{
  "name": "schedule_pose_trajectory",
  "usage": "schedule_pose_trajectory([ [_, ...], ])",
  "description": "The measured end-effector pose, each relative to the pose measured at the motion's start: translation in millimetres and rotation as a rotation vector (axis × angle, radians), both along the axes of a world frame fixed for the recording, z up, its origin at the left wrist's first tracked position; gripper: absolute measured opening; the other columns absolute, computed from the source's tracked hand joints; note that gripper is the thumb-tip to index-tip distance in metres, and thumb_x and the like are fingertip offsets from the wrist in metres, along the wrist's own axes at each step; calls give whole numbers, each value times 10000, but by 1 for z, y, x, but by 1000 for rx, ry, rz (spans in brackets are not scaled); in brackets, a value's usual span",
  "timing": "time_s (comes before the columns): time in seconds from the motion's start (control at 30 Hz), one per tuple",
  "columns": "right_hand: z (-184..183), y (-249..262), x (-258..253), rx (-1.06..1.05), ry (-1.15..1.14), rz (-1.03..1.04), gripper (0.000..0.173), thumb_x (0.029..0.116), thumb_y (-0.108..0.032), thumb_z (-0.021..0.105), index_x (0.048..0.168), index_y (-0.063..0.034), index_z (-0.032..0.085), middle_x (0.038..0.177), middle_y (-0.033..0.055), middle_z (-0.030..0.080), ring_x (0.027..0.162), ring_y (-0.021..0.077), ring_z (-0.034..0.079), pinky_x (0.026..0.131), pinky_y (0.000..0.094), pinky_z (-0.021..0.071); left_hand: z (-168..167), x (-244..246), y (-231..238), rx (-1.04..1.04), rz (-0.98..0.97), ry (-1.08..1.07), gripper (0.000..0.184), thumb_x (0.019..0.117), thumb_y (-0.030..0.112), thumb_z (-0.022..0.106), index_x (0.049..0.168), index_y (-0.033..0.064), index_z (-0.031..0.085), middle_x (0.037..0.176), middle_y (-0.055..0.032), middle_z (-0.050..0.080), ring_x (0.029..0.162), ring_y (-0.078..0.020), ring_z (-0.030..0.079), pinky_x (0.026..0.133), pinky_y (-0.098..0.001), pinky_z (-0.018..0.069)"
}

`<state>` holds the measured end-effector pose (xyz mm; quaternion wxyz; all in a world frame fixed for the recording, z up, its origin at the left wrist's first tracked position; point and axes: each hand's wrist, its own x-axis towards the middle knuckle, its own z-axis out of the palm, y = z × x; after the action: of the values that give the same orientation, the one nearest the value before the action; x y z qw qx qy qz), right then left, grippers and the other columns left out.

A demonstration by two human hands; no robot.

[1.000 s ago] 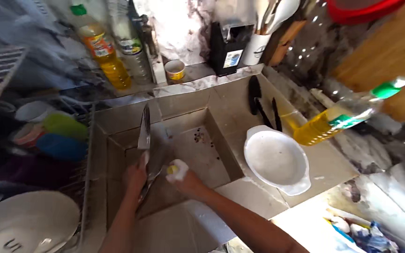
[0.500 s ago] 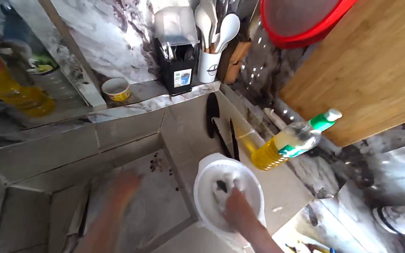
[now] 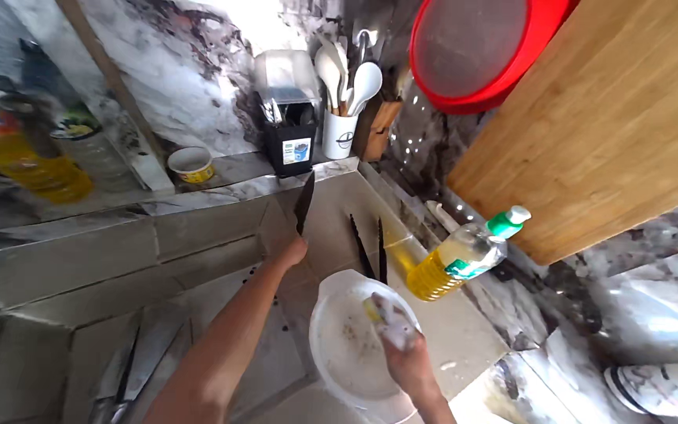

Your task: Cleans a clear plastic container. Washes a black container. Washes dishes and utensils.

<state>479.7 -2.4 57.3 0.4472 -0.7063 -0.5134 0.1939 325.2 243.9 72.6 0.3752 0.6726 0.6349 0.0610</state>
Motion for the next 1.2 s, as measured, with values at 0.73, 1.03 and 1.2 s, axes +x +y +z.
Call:
schedule_pose_trajectory([
  [0.73,23,107,-263,-206,-393,859,486,1048,-296,564,1515,-165,526,1670,72,339,1598,344,80,1224,696,-70,6,-238,-224,-20,151,-278,437,1136,241,317,1426,-52,463,1055,-212,622,851,-271,623,791,-419,539],
  [1.03,15,119,-269,-286,873,443,598,1111,-520,233,1376,-63,514,1043,99,647,868,165,636,761,363,559,7,-268,-243,126,191,-399,432,1129,222,298,1343,-97,496,887,-144,592,740,-184,579,713,-344,517],
  [1.2,36,95,-297,-436,1063,623,493,1112,-435,362,1422,-66,463,1055,94,654,881,149,657,773,333,570,-9,-269,-243,60,234,-409,444,1135,240,270,1305,-89,515,855,-119,581,700,-162,563,671,-333,509],
])
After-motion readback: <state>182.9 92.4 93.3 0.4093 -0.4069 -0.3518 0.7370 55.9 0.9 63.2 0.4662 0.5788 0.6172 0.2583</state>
